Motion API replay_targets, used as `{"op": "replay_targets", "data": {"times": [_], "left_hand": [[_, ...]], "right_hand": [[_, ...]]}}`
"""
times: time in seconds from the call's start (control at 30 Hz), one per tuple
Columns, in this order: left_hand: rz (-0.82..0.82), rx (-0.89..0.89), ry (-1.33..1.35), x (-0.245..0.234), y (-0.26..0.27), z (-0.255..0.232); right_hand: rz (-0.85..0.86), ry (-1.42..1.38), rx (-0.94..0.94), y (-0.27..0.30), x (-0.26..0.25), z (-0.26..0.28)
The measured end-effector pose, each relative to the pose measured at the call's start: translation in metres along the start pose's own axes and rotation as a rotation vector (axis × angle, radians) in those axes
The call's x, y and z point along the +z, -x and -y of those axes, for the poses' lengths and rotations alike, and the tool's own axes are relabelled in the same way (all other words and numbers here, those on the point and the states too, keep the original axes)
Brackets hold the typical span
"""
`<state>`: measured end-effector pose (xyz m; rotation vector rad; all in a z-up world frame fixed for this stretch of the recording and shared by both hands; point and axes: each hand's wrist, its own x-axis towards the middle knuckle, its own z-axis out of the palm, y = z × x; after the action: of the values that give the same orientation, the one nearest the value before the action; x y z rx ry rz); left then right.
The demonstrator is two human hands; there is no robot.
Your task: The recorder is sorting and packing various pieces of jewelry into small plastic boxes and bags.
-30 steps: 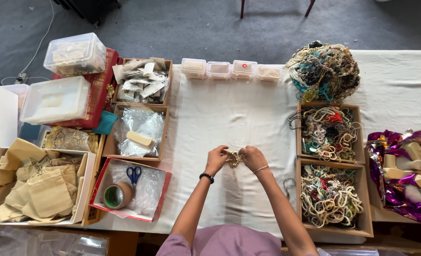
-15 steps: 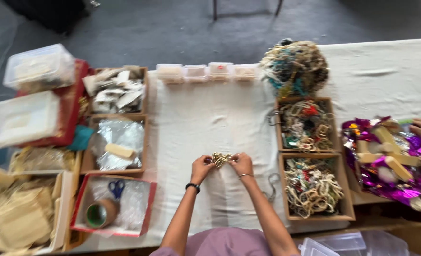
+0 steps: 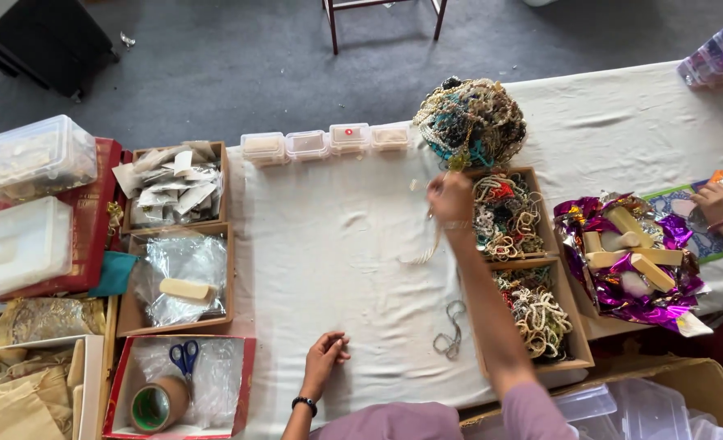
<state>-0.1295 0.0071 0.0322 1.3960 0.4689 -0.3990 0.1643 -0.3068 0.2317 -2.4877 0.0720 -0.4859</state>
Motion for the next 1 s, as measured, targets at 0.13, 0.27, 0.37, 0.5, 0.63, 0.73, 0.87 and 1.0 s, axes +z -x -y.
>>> {"op": "replay_targets", "data": {"times": [0.13,0.27,0.37,0.5,0.63,0.73,0.87,1.0], "left_hand": [[0.026,-0.034,0.015,-0.002,0.005,-0.003],[0.019,-0.022,0.012,0.002,0.003,-0.009],[-0.005,-0.037,0.016,0.004,0.006,-0.009],[-0.02,-0.037,-0.016,0.005,0.008,-0.018],[-0.005,-0.034,-0.037,0.004,0.007,-0.019],[-0.021,-0.055,-0.021,0.009,0.005,-0.023],[-0.067,-0.073,-0.071,0.013,0.018,-0.033],[-0.048,-0.055,-0.065,0.011,0.016,-0.032]], "right_hand": [[-0.293,0.163,-0.197,-0.102,-0.035,-0.033],[-0.397,0.029,-0.224,-0.13,-0.08,-0.047],[-0.208,0.043,-0.118,-0.095,-0.089,-0.058],[0.44,0.274,0.205,-0.028,-0.018,-0.162],[0.139,0.51,0.015,0.081,0.011,-0.158],[0.096,0.453,0.04,0.105,0.015,-0.145],[0.145,0.124,0.233,0.105,-0.01,-0.126],[0.172,-0.181,0.504,0.09,-0.035,-0.135]]}}
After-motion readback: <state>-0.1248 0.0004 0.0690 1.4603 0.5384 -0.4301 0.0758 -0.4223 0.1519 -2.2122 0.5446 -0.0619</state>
